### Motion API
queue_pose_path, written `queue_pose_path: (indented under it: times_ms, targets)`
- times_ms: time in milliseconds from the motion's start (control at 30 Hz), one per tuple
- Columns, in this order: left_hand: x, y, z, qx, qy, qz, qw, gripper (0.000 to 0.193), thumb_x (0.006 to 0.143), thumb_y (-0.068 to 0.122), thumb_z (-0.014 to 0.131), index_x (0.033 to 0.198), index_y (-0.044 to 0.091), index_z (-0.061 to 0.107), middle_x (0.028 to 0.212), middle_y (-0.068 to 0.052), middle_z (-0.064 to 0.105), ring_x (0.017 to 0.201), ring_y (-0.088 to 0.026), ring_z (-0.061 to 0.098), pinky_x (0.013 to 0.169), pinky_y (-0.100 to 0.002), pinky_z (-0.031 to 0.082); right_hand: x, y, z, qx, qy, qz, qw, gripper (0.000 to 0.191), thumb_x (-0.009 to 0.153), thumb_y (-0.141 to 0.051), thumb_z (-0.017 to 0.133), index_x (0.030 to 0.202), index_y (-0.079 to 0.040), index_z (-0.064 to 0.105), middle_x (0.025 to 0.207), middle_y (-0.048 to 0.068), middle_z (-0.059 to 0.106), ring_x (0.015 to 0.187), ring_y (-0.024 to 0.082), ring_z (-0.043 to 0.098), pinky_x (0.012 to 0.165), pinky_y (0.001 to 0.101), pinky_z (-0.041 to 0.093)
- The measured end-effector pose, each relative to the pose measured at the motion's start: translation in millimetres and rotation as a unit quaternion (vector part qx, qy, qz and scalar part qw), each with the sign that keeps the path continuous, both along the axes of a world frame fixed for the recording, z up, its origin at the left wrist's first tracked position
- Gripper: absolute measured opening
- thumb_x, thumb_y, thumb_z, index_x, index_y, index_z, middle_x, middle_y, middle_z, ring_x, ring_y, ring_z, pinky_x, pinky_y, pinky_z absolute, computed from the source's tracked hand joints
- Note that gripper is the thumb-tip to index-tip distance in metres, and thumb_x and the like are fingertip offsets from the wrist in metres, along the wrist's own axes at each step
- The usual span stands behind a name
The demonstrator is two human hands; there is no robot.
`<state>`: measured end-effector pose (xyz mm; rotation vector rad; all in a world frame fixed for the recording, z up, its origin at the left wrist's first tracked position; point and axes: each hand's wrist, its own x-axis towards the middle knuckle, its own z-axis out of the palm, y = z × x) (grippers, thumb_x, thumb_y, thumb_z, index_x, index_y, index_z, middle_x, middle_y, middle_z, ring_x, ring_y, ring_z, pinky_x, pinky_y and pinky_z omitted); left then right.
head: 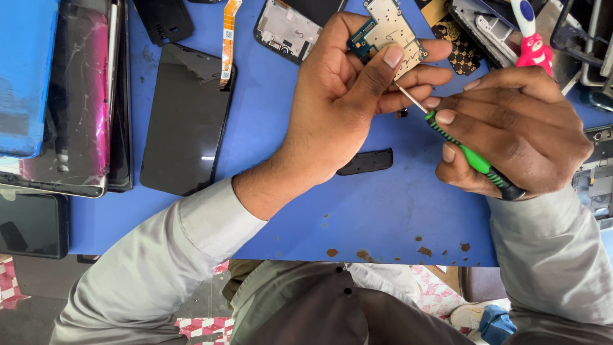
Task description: The person holds a disassembled phone motherboard in one hand and scrubs it with a small brush, then uses a green-handled screwdriver to pry and work on the board, picking small components off the work surface and continuing to brush and manipulate the board by hand.
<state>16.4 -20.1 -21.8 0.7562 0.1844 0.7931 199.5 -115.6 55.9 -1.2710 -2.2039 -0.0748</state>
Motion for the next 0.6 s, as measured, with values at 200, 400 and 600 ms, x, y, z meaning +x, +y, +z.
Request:
queue_pose_path:
  times_ms: [200,400,600]
  targets:
    - [1.0,-0.2,0.3,0.001,-0.005,0.001,1.000,0.026,0.122,0.013,0.048,0.142,0.002,0.036,0.131,-0.025,0.067,0.115,-0.029,0.074,0.100,-0.037,0.066,2.9,-1.5,-3.5,0.005,0.001,0.008,1.000,0.014,0.087,-0.002,0.074,0.098,0.000,0.067,0.086,0.017,0.074,0.078,0.034,0.074,0.083,0.0456,0.059]
    - [1.3,0.0,-1.4,0.001,0.004,0.000,1.000,0.029,0.122,0.013,0.049,0.144,0.002,0.035,0.131,-0.024,0.068,0.115,-0.029,0.074,0.099,-0.036,0.066,5.4,-3.5,-3.1,0.002,0.003,0.003,1.000,0.013,0.088,0.000,0.072,0.099,0.001,0.065,0.088,0.017,0.075,0.080,0.034,0.073,0.085,0.0461,0.058]
    - [0.5,-0.2,-2.6,0.016,0.019,0.004,1.000,0.029,0.122,0.015,0.050,0.144,0.003,0.036,0.131,-0.023,0.069,0.115,-0.028,0.075,0.099,-0.035,0.065,2.4,0.4,-1.0,0.011,0.002,-0.001,1.000,0.012,0.089,-0.001,0.072,0.099,0.001,0.066,0.090,0.018,0.075,0.081,0.034,0.073,0.086,0.0461,0.058]
